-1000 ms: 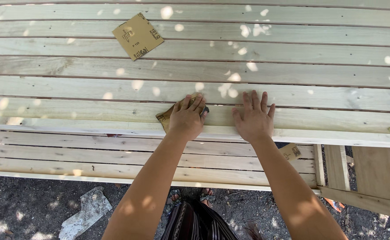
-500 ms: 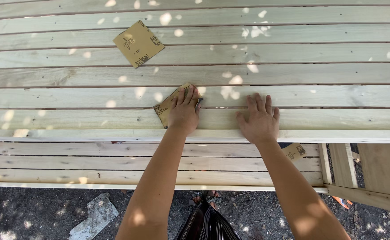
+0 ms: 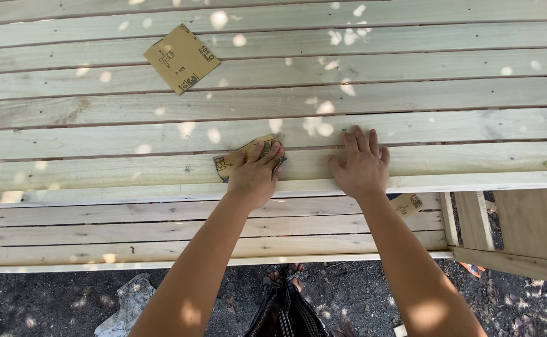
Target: The person sands the slatted wooden surface of an outdoor furniture piece by hand, rubbing sandpaper back and forth across the planks. They work across different sections of the tabletop and edges, repositioning along the frame to sand new areas.
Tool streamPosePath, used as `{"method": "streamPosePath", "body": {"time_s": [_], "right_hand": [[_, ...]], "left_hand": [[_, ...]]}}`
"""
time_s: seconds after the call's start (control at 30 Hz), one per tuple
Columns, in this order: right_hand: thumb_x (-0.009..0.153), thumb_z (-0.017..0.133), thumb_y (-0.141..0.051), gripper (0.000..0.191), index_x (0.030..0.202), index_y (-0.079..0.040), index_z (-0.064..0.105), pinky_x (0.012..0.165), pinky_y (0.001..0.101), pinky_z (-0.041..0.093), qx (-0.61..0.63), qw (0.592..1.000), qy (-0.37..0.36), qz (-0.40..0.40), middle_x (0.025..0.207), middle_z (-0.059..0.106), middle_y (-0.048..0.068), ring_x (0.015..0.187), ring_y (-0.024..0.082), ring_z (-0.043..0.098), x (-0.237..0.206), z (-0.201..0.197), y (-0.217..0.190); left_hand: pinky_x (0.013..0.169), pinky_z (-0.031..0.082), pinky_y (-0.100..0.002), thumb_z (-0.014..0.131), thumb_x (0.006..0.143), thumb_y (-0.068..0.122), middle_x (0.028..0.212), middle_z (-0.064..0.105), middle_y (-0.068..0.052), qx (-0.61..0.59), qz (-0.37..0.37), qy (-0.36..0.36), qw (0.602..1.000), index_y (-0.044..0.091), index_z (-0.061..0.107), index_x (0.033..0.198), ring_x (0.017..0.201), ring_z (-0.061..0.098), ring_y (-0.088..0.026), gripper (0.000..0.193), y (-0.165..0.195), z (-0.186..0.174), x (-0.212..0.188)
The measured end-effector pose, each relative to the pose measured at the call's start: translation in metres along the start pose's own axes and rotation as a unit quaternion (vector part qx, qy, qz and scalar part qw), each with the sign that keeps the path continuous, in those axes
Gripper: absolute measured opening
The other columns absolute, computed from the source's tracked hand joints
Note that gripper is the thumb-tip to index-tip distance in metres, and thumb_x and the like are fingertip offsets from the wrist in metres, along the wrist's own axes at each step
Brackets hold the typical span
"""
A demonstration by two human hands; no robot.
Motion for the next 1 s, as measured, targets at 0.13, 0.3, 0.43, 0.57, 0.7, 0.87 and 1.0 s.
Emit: {"method": "streamPosePath", "body": {"time_s": [0.13, 0.3, 0.43, 0.57, 0.7, 0.87, 1.0], "right_hand": [[0.091, 0.051, -0.056, 0.074, 0.157, -0.025, 0.035, 0.123, 0.0541, 0.015, -0.004, 1.0, -0.019, 0.02, 0.168, 0.02, -0.001, 0.155, 0.028, 0.012, -0.001, 0.003, 0.001], [0.093, 0.052, -0.056, 0.073, 0.157, -0.024, 0.037, 0.124, 0.0546, 0.017, 0.0, 1.0, 0.004, 0.016, 0.169, 0.022, -0.001, 0.157, 0.028, 0.015, 0.001, -0.002, -0.004], [0.091, 0.054, -0.054, 0.074, 0.156, -0.024, 0.036, 0.122, 0.0556, 0.016, -0.009, 1.0, -0.008, 0.024, 0.168, 0.022, -0.001, 0.155, 0.029, 0.014, 0.001, -0.004, -0.005], [0.092, 0.055, -0.053, 0.072, 0.156, -0.025, 0.039, 0.124, 0.0544, 0.018, 0.014, 1.0, -0.004, 0.028, 0.169, 0.024, 0.0, 0.158, 0.029, 0.015, -0.001, -0.004, -0.003], [0.092, 0.054, -0.055, 0.072, 0.156, -0.024, 0.037, 0.123, 0.0548, 0.017, 0.005, 1.0, -0.006, 0.028, 0.169, 0.022, -0.001, 0.157, 0.029, 0.015, 0.0, -0.003, -0.004], [0.092, 0.053, -0.057, 0.073, 0.156, -0.025, 0.037, 0.122, 0.0554, 0.016, 0.01, 0.999, -0.015, 0.035, 0.168, 0.021, -0.001, 0.156, 0.029, 0.014, 0.002, -0.006, -0.004], [0.092, 0.052, -0.055, 0.073, 0.157, -0.024, 0.037, 0.122, 0.0552, 0.017, 0.008, 1.0, 0.001, 0.024, 0.168, 0.022, 0.001, 0.156, 0.03, 0.015, 0.002, -0.01, -0.002]], "left_hand": [[0.125, 0.018, -0.052, 0.026, 0.107, 0.041, 0.169, 0.016, 0.018, 0.021, -0.012, -0.008, 1.0, 0.033, 0.022, 0.161, 0.157, 0.012, -0.02, 0.055, -0.001, 0.005, 0.001], [0.125, 0.018, -0.053, 0.028, 0.107, 0.04, 0.17, 0.015, 0.014, 0.03, 0.017, 0.011, 0.999, 0.032, 0.024, 0.161, 0.156, 0.014, -0.025, 0.055, 0.003, 0.006, 0.003], [0.123, 0.018, -0.054, 0.029, 0.105, 0.039, 0.169, 0.013, 0.016, 0.032, 0.039, -0.012, 0.999, 0.033, 0.023, 0.161, 0.157, 0.012, -0.023, 0.056, 0.008, 0.01, 0.006], [0.125, 0.018, -0.053, 0.027, 0.108, 0.041, 0.17, 0.015, 0.014, 0.027, 0.036, 0.002, 0.999, 0.03, 0.025, 0.161, 0.157, 0.014, -0.025, 0.054, 0.016, 0.01, 0.015], [0.123, 0.016, -0.055, 0.026, 0.107, 0.041, 0.169, 0.013, 0.016, 0.017, 0.053, -0.01, 0.998, 0.032, 0.025, 0.16, 0.156, 0.013, -0.024, 0.054, 0.019, 0.009, 0.016], [0.125, 0.018, -0.055, 0.027, 0.108, 0.042, 0.169, 0.018, 0.015, 0.021, 0.042, 0.017, 0.999, 0.032, 0.028, 0.161, 0.157, 0.016, -0.025, 0.054, 0.027, -0.002, 0.019], [0.124, 0.018, -0.056, 0.029, 0.107, 0.041, 0.169, 0.017, 0.013, 0.022, 0.048, 0.009, 0.999, 0.029, 0.027, 0.16, 0.156, 0.014, -0.027, 0.054, 0.038, 0.002, 0.016]]}}
Point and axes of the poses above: each hand's wrist, its own x-axis towards the middle knuckle, its own z-axis out of the palm, y = z × x, the point moved 5 cm from there along x, towards the middle knuckle
